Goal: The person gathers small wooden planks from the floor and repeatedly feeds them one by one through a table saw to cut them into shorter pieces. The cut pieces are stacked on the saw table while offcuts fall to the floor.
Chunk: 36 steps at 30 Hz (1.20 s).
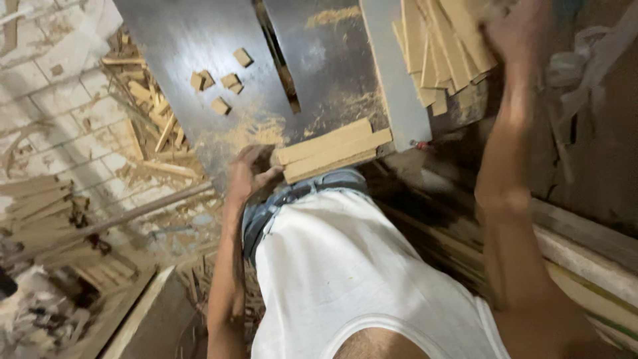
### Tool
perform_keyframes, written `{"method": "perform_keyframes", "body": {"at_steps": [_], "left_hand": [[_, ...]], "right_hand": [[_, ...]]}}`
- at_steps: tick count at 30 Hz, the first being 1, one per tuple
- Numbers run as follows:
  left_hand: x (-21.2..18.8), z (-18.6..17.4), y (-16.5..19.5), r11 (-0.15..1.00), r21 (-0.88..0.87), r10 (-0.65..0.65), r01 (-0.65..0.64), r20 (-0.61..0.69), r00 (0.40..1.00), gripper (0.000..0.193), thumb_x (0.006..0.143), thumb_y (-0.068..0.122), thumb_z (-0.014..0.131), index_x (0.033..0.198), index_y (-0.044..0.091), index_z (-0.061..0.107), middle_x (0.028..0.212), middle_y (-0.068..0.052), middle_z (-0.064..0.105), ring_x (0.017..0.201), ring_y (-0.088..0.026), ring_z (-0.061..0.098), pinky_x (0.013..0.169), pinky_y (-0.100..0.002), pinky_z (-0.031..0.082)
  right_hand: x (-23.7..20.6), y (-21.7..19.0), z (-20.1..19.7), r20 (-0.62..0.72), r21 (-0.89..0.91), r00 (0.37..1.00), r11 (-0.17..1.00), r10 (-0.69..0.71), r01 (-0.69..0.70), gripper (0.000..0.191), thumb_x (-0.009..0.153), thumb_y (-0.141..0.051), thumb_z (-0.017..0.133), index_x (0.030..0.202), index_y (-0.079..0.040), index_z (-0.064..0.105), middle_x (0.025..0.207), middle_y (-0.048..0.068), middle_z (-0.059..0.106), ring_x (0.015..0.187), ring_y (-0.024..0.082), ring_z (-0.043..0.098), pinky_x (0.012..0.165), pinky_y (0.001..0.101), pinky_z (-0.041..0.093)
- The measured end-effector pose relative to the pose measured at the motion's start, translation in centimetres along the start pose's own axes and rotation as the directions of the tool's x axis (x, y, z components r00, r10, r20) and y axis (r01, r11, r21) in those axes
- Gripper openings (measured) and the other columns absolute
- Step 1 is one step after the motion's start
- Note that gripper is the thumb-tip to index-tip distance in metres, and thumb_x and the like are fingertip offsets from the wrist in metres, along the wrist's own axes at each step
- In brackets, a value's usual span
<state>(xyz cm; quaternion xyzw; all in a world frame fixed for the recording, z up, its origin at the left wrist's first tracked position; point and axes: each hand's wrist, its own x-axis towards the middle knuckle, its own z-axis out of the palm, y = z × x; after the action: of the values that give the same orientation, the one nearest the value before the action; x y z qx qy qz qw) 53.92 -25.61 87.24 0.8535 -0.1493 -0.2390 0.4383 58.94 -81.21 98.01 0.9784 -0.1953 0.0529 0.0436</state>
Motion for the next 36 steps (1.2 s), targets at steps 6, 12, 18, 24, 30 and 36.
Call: {"method": "perform_keyframes", "body": {"at_steps": [6, 12, 18, 24, 30, 36], "left_hand": [[0.0, 1.3, 2.7, 1.0, -0.021, 0.017, -0.014, 0.156, 0.988, 0.083, 0.062, 0.015, 0.093, 0.138, 0.005, 0.06, 0.123, -0.022, 0.064, 0.109, -0.038, 0.065, 0.093, -0.043, 0.054], [-0.7, 2.2, 2.7, 0.996, 0.027, -0.088, 0.085, 0.174, 0.981, 0.066, 0.079, 0.009, 0.085, 0.14, 0.009, 0.061, 0.105, -0.019, 0.074, 0.086, -0.032, 0.074, 0.082, -0.04, 0.06], [-0.3, 3.5, 0.0, 0.999, -0.02, -0.033, 0.034, 0.055, 0.998, 0.057, 0.082, 0.007, 0.08, 0.136, 0.001, 0.062, 0.099, -0.022, 0.076, 0.083, -0.029, 0.077, 0.078, -0.04, 0.064], [0.1, 4.4, -2.4, 0.995, 0.093, 0.045, -0.041, -0.032, 0.999, 0.048, 0.082, 0.011, 0.083, 0.127, 0.0, 0.069, 0.098, -0.023, 0.076, 0.079, -0.03, 0.076, 0.072, -0.04, 0.064], [0.3, 4.2, -2.5, 0.992, 0.035, -0.119, 0.117, 0.041, 0.992, 0.047, 0.09, 0.017, 0.08, 0.132, 0.003, 0.066, 0.106, -0.02, 0.075, 0.072, -0.023, 0.074, 0.06, -0.036, 0.064], [1.2, 3.4, -1.4, 0.959, -0.197, -0.204, 0.206, 0.034, 0.978, 0.042, 0.08, 0.018, 0.084, 0.12, 0.008, 0.075, 0.101, -0.013, 0.08, 0.08, -0.018, 0.076, 0.071, -0.034, 0.064]], "right_hand": [[-15.9, -9.1, 4.4, 0.45, 0.416, 0.658, 0.794, -0.604, 0.444, 0.089, 0.063, -0.024, 0.092, 0.143, -0.014, 0.054, 0.131, 0.017, 0.063, 0.11, 0.035, 0.066, 0.086, 0.0476, 0.056], [-21.6, -8.7, 8.2, 0.383, 0.473, 0.816, 0.85, -0.433, 0.23, 0.048, 0.091, -0.012, 0.072, 0.137, -0.011, 0.058, 0.119, 0.017, 0.069, 0.103, 0.038, 0.069, 0.088, 0.0483, 0.059], [-20.1, -9.5, 9.3, 0.226, 0.629, 0.799, 0.709, -0.558, 0.317, 0.059, 0.082, -0.005, 0.067, 0.14, -0.002, 0.057, 0.12, 0.021, 0.068, 0.096, 0.035, 0.069, 0.083, 0.0406, 0.06], [-18.7, -11.6, 9.0, 0.391, 0.483, 0.791, 0.836, -0.47, 0.258, 0.051, 0.081, -0.006, 0.075, 0.132, -0.01, 0.069, 0.111, 0.017, 0.07, 0.1, 0.035, 0.068, 0.089, 0.044, 0.058], [-18.3, -11.8, 8.1, 0.344, 0.597, 0.787, 0.766, -0.512, 0.238, 0.059, 0.072, -0.004, 0.076, 0.13, -0.008, 0.068, 0.12, 0.02, 0.066, 0.099, 0.035, 0.067, 0.089, 0.0411, 0.057], [-16.8, -11.7, 7.3, 0.372, 0.655, 0.792, 0.741, -0.483, 0.144, 0.06, 0.066, -0.006, 0.08, 0.125, -0.009, 0.071, 0.112, 0.017, 0.069, 0.1, 0.033, 0.067, 0.092, 0.0417, 0.054]]}}
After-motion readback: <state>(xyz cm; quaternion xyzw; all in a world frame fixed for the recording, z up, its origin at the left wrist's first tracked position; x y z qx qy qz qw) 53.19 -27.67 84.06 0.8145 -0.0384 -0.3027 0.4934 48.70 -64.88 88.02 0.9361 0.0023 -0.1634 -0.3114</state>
